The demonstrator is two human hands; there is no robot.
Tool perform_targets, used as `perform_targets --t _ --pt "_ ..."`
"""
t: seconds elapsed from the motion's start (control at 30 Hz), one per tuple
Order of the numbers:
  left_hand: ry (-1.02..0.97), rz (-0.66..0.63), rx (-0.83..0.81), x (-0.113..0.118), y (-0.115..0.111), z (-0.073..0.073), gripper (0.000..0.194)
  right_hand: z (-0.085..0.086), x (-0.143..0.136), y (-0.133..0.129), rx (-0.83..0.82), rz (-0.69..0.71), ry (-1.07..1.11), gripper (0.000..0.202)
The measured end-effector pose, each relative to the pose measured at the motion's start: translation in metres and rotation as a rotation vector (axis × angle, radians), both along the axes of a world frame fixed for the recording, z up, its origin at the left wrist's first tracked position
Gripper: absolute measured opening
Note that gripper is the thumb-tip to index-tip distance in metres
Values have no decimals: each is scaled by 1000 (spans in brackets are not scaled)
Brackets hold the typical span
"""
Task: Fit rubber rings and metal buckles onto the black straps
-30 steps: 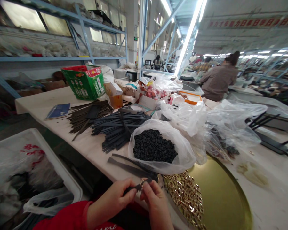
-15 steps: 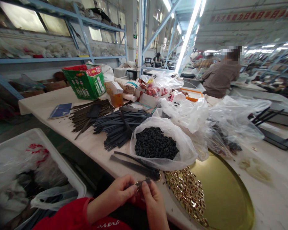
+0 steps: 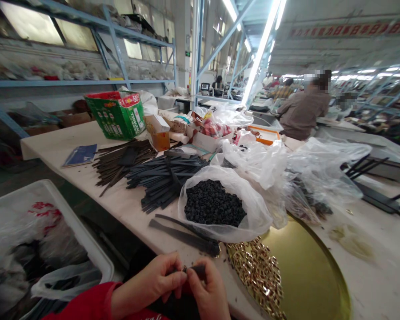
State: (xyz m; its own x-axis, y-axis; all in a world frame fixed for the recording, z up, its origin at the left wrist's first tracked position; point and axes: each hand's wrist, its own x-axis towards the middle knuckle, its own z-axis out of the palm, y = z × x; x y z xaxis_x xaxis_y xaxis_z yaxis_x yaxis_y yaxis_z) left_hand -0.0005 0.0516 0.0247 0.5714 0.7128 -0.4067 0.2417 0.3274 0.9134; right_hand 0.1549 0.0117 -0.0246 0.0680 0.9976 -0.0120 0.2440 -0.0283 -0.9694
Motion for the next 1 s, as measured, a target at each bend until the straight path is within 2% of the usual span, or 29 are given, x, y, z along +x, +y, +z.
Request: perform_targets --t 0.07,0.17,0.27,0.33,0.37,0.4,0.43,0.47,0.53,0.6,0.7,0.8,0.9,1.0 --pt "-3 25 -13 -1 4 -2 26 1 -2 3 -23 42 36 24" --pt "34 78 10 1 13 -6 28 12 -5 10 43 78 16 30" --pt "50 100 137 2 20 -5 25 28 5 26 75 235 -111 33" --pt "75 45 222 3 24 -2 22 37 22 49 73 292 -245 36" --pt "95 13 248 3 26 0 19 39 32 64 62 268 -322 36" --pt "115 -5 262 3 27 1 16 40 42 80 63 187 -417 35" --pt "132 -5 267 3 29 1 16 39 52 96 55 99 -558 29" --pt "144 10 269 3 31 1 16 36 60 111 52 54 -610 21" --pt "153 52 270 3 32 -3 16 27 70 136 33 44 -672 11" --pt "151 66 276 2 31 -9 16 15 70 149 6 55 -702 10" --pt "154 78 296 0 28 -16 15 4 64 154 -14 38 -703 15" --pt "164 100 302 -2 27 -17 15 7 64 151 10 5 -627 14" --pt "153 139 327 0 31 -8 18 19 63 140 23 0 -483 5" --pt "121 196 403 5 36 9 20 36 50 116 -12 81 -300 23"
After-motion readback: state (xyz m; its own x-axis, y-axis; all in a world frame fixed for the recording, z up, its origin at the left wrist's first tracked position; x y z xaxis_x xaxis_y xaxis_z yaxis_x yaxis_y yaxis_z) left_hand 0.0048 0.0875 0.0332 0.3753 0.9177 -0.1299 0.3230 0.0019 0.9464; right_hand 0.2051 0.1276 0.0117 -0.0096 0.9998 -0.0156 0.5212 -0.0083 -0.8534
